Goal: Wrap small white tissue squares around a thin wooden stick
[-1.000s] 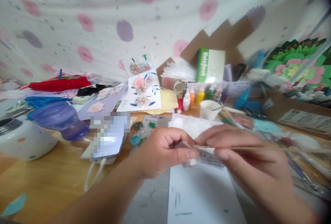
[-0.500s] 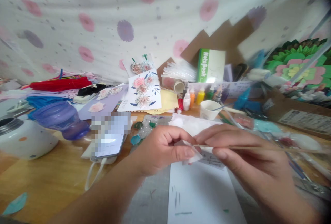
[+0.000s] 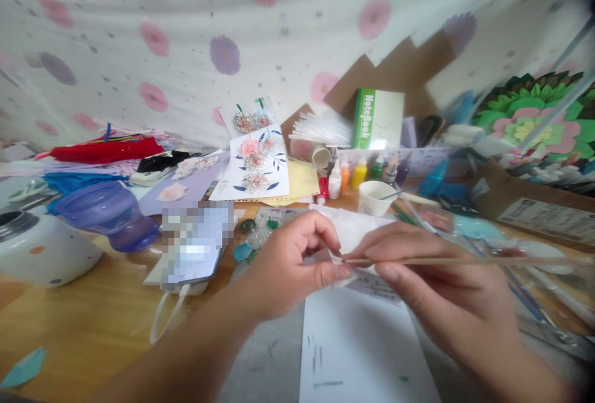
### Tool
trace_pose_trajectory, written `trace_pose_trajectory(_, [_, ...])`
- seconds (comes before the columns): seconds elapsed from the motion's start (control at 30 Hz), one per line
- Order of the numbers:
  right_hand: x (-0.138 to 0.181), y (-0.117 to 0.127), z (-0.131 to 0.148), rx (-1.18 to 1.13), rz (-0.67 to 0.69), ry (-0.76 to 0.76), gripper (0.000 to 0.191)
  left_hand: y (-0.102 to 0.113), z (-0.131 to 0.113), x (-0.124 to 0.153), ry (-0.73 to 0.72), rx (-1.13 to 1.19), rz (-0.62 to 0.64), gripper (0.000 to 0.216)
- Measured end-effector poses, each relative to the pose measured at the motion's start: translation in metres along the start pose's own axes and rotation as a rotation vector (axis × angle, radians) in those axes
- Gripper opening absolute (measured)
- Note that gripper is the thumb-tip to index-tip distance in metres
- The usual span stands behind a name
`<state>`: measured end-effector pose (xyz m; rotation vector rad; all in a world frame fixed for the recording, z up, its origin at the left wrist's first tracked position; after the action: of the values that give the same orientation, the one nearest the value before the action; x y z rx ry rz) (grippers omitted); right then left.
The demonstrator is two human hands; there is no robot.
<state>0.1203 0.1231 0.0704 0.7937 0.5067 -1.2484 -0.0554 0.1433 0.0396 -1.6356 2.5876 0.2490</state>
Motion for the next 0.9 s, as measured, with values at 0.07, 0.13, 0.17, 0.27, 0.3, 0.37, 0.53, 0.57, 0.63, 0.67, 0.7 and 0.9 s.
trace_pose_trajectory(0.07, [0.000,0.002,0.000,0.043,-0.023,0.009,0.027,0.002,-0.001,0.000,-0.085,-0.073,-0.062,0.030])
trace_pose_trajectory(0.13, [0.001,0.004,-0.001,0.098,-0.058,0.024,0.028,0.005,-0.005,0.000,-0.210,-0.168,-0.186,0.033])
trace_pose_trajectory(0.17, [0.001,0.005,-0.001,0.122,-0.078,0.037,0.029,0.007,-0.008,0.001,-0.261,-0.209,-0.256,0.031])
trace_pose_trajectory(0.27, [0.002,0.005,-0.003,0.166,-0.103,0.062,0.029,0.007,-0.010,0.003,-0.259,-0.226,-0.337,0.019])
trace_pose_trajectory(0.3, [0.003,0.004,-0.003,0.169,-0.095,0.064,0.030,0.005,-0.009,0.002,-0.217,-0.198,-0.309,0.020])
trace_pose_trajectory(0.37, [0.005,0.000,-0.005,0.173,-0.059,0.065,0.030,0.000,-0.006,0.000,-0.116,-0.115,-0.224,0.022])
trace_pose_trajectory(0.53, [0.006,-0.004,-0.007,0.210,-0.020,0.065,0.029,-0.006,0.001,-0.004,0.026,0.005,-0.212,0.017])
trace_pose_trajectory(0.57, [0.006,-0.003,-0.008,0.223,-0.034,0.057,0.028,-0.005,0.001,-0.005,0.037,-0.002,-0.231,0.017])
trace_pose_trajectory(0.63, [0.004,0.000,-0.010,0.262,-0.075,0.045,0.024,-0.004,0.001,-0.005,0.052,-0.030,-0.264,0.017])
trace_pose_trajectory(0.67, [0.004,0.002,-0.012,0.290,-0.098,0.041,0.022,-0.002,0.001,-0.006,0.058,-0.046,-0.274,0.018])
trace_pose_trajectory(0.7, [0.003,0.004,-0.014,0.322,-0.116,0.034,0.020,-0.001,0.002,-0.006,0.066,-0.062,-0.279,0.018])
trace_pose_trajectory(0.9, [0.002,0.019,-0.036,0.401,-0.201,-0.115,0.012,0.011,0.008,-0.010,0.067,-0.171,-0.314,0.014])
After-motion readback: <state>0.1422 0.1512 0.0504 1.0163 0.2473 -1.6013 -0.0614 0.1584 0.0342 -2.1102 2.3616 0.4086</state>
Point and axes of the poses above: each hand's wrist, its own x-axis away from the middle knuckle, its own y-axis out of the back of the hand, z = x × y, the point moved 3 cm from there along -x, towards the middle knuckle, and after that the axes turned 2 degrees about -y, right-handed, at the moved point
